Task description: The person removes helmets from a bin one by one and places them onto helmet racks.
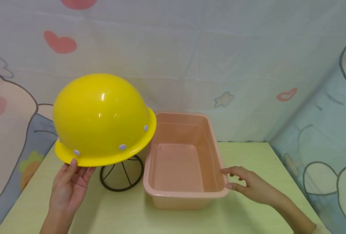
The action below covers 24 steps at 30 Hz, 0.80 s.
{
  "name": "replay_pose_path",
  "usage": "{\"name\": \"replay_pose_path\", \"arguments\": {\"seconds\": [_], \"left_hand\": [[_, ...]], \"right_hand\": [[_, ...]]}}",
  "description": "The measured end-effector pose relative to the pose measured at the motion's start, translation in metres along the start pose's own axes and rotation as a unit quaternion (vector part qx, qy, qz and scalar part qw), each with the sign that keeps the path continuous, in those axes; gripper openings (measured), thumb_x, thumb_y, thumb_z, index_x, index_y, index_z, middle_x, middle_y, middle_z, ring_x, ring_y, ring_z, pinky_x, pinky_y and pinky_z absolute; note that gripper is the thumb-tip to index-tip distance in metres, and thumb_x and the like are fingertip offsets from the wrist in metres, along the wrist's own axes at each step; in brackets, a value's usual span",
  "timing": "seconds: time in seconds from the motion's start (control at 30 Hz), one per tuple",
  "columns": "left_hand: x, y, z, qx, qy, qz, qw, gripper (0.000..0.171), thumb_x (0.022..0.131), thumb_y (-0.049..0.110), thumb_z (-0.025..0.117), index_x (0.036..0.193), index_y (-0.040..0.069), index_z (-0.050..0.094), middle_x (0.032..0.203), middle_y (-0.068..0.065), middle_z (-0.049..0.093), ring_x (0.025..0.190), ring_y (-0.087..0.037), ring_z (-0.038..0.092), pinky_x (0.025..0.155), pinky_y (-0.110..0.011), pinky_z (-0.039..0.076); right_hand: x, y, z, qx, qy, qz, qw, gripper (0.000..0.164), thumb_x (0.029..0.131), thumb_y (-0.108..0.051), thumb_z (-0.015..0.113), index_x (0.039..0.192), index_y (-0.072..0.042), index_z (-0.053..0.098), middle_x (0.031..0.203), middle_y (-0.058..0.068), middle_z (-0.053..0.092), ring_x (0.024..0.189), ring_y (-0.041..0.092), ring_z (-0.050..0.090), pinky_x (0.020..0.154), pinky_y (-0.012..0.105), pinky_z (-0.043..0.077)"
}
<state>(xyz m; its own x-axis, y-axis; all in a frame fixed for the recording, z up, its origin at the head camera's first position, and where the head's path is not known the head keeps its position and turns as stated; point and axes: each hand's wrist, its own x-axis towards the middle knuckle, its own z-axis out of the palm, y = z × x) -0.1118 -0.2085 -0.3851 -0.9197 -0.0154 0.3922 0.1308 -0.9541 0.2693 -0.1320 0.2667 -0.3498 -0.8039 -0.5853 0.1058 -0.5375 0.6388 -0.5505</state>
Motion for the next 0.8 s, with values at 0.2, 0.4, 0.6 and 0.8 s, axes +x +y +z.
{"name": "replay_pose_path", "arguments": {"seconds": [0.2, 0.4, 0.6, 0.8], "left_hand": [[-0.002, 0.003, -0.001, 0.005, -0.009, -0.011, 0.9999, 0.038, 0.100, 0.005, 0.019, 0.131, -0.004, 0.040, 0.121, -0.021, 0.053, 0.110, -0.033, 0.053, 0.094, -0.044, 0.042], [-0.004, 0.008, -0.002, 0.016, -0.005, -0.019, 0.9997, 0.039, 0.100, 0.005, 0.018, 0.129, -0.006, 0.042, 0.119, -0.022, 0.054, 0.110, -0.034, 0.053, 0.094, -0.043, 0.042], [-0.008, 0.014, -0.001, 0.050, 0.013, -0.040, 0.9979, 0.037, 0.100, 0.004, 0.020, 0.126, -0.005, 0.045, 0.118, -0.021, 0.055, 0.110, -0.033, 0.054, 0.094, -0.043, 0.042], [-0.013, 0.026, 0.003, 0.155, 0.046, -0.072, 0.9842, 0.034, 0.099, 0.001, 0.025, 0.122, -0.001, 0.050, 0.114, -0.016, 0.059, 0.106, -0.029, 0.057, 0.090, -0.042, 0.045]], "right_hand": [[0.001, 0.000, 0.000, -0.001, 0.001, -0.001, 1.000, 0.039, 0.090, -0.026, 0.058, 0.126, -0.011, 0.052, 0.120, -0.001, 0.055, 0.101, 0.012, 0.048, 0.077, 0.032, 0.047], [0.002, -0.001, -0.001, -0.004, -0.006, 0.005, 1.000, 0.040, 0.090, -0.028, 0.058, 0.126, -0.012, 0.051, 0.121, -0.001, 0.054, 0.102, 0.014, 0.049, 0.078, 0.034, 0.047], [0.002, -0.002, -0.002, -0.002, -0.013, 0.010, 1.000, 0.041, 0.091, -0.030, 0.057, 0.128, -0.013, 0.050, 0.123, 0.001, 0.054, 0.105, 0.019, 0.050, 0.079, 0.039, 0.047], [0.001, -0.003, -0.003, 0.001, -0.013, 0.010, 1.000, 0.041, 0.091, -0.030, 0.057, 0.129, -0.015, 0.050, 0.125, 0.001, 0.052, 0.111, 0.027, 0.050, 0.082, 0.047, 0.047]]}}
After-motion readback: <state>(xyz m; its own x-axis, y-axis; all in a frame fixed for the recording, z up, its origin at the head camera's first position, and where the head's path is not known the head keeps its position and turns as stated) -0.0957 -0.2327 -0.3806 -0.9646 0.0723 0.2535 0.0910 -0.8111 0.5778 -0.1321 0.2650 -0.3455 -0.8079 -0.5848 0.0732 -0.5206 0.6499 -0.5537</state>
